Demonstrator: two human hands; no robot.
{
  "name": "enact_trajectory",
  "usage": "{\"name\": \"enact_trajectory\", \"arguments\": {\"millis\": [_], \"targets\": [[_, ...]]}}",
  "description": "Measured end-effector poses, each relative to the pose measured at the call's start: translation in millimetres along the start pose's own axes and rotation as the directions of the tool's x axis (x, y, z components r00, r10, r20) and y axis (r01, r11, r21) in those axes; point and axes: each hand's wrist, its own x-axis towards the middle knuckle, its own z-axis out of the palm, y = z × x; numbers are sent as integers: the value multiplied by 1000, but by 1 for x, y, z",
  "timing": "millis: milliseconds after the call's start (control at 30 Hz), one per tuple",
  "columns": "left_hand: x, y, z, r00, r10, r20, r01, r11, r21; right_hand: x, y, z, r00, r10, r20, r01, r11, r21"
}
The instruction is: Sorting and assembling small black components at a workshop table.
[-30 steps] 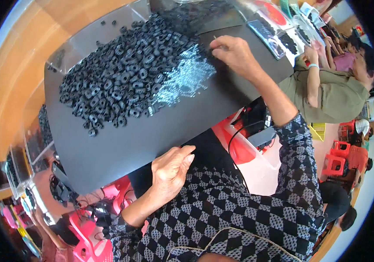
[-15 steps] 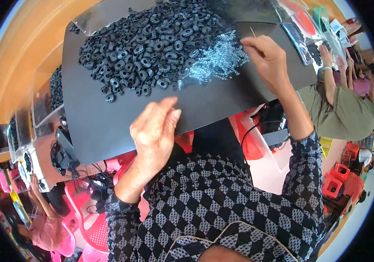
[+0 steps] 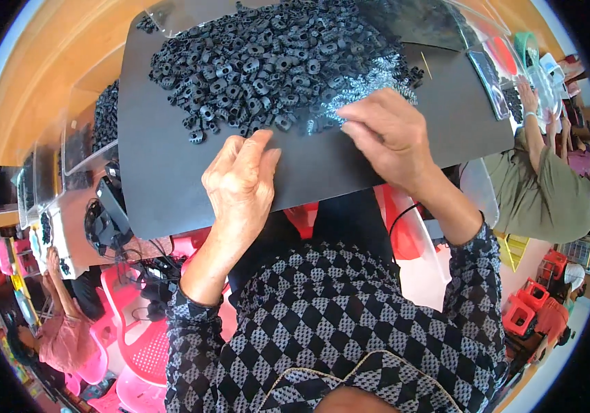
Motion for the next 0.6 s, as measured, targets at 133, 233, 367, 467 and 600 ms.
{"name": "enact_trajectory", "arguments": {"millis": [133,233,367,467,600], "targets": [[9,6,8,992,129,-10,-126,982,142,9,-5,16,1000,-19,-8,19,999,-36],[20,4,14,974,214,72,-225,944,240,12,-6,14,997,-24,-67,24,1000,-11],[29,4,17,960,238,148,-272,919,284,9,-6,8,992,84,-97,-80,996,49],[35,4,20,942,279,187,-330,875,356,8,-5,2,986,128,-107,-122,991,61],[35,5,20,937,344,59,-347,894,284,7,-3,0,980,149,-134,-140,987,77]]}}
